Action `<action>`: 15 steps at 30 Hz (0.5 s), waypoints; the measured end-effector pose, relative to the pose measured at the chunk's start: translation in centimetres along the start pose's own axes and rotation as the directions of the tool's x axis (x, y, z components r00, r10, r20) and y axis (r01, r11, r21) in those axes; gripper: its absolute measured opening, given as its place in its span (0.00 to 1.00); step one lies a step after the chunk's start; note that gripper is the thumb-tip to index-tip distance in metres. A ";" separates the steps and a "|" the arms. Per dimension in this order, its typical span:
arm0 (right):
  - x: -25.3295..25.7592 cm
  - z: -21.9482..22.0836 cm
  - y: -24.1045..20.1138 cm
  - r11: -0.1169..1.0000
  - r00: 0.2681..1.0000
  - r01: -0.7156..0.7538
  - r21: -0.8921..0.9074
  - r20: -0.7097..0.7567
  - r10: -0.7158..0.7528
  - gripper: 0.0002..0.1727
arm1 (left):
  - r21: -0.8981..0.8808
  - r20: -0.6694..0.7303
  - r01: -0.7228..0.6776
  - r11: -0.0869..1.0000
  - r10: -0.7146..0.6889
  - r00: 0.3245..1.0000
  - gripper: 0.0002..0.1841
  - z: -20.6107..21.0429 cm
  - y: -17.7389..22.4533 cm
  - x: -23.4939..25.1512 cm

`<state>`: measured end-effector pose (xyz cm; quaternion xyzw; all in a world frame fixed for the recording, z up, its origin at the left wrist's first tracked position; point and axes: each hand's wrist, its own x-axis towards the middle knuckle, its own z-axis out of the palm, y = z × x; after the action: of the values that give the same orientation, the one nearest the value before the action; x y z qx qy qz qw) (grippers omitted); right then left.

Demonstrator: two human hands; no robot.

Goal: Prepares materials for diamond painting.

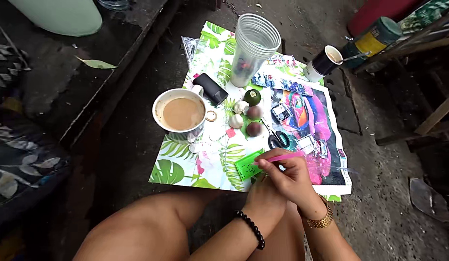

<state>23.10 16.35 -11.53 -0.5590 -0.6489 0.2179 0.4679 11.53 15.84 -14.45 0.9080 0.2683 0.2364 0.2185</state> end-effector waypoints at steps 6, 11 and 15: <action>0.3 0.8 0.4 0.985 0.997 -0.019 -0.170 0.069 0.031 0.12 | 0.008 -0.034 -0.018 1.000 0.018 0.999 0.08 0.0 -0.2 -0.2; 0.1 0.6 0.4 0.990 0.997 -0.037 -0.136 0.066 0.046 0.11 | 0.048 -0.025 -0.032 0.998 0.033 0.999 0.09 0.0 -0.1 -0.1; -0.2 0.3 0.4 0.996 0.996 -0.033 -0.085 0.084 0.040 0.11 | 0.068 -0.039 -0.029 0.997 0.032 0.999 0.08 0.1 0.0 -0.1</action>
<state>23.05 16.33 -12.10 -0.5801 -0.6666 0.2227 0.4117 11.44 15.77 -14.57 0.9139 0.2664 0.2487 0.1787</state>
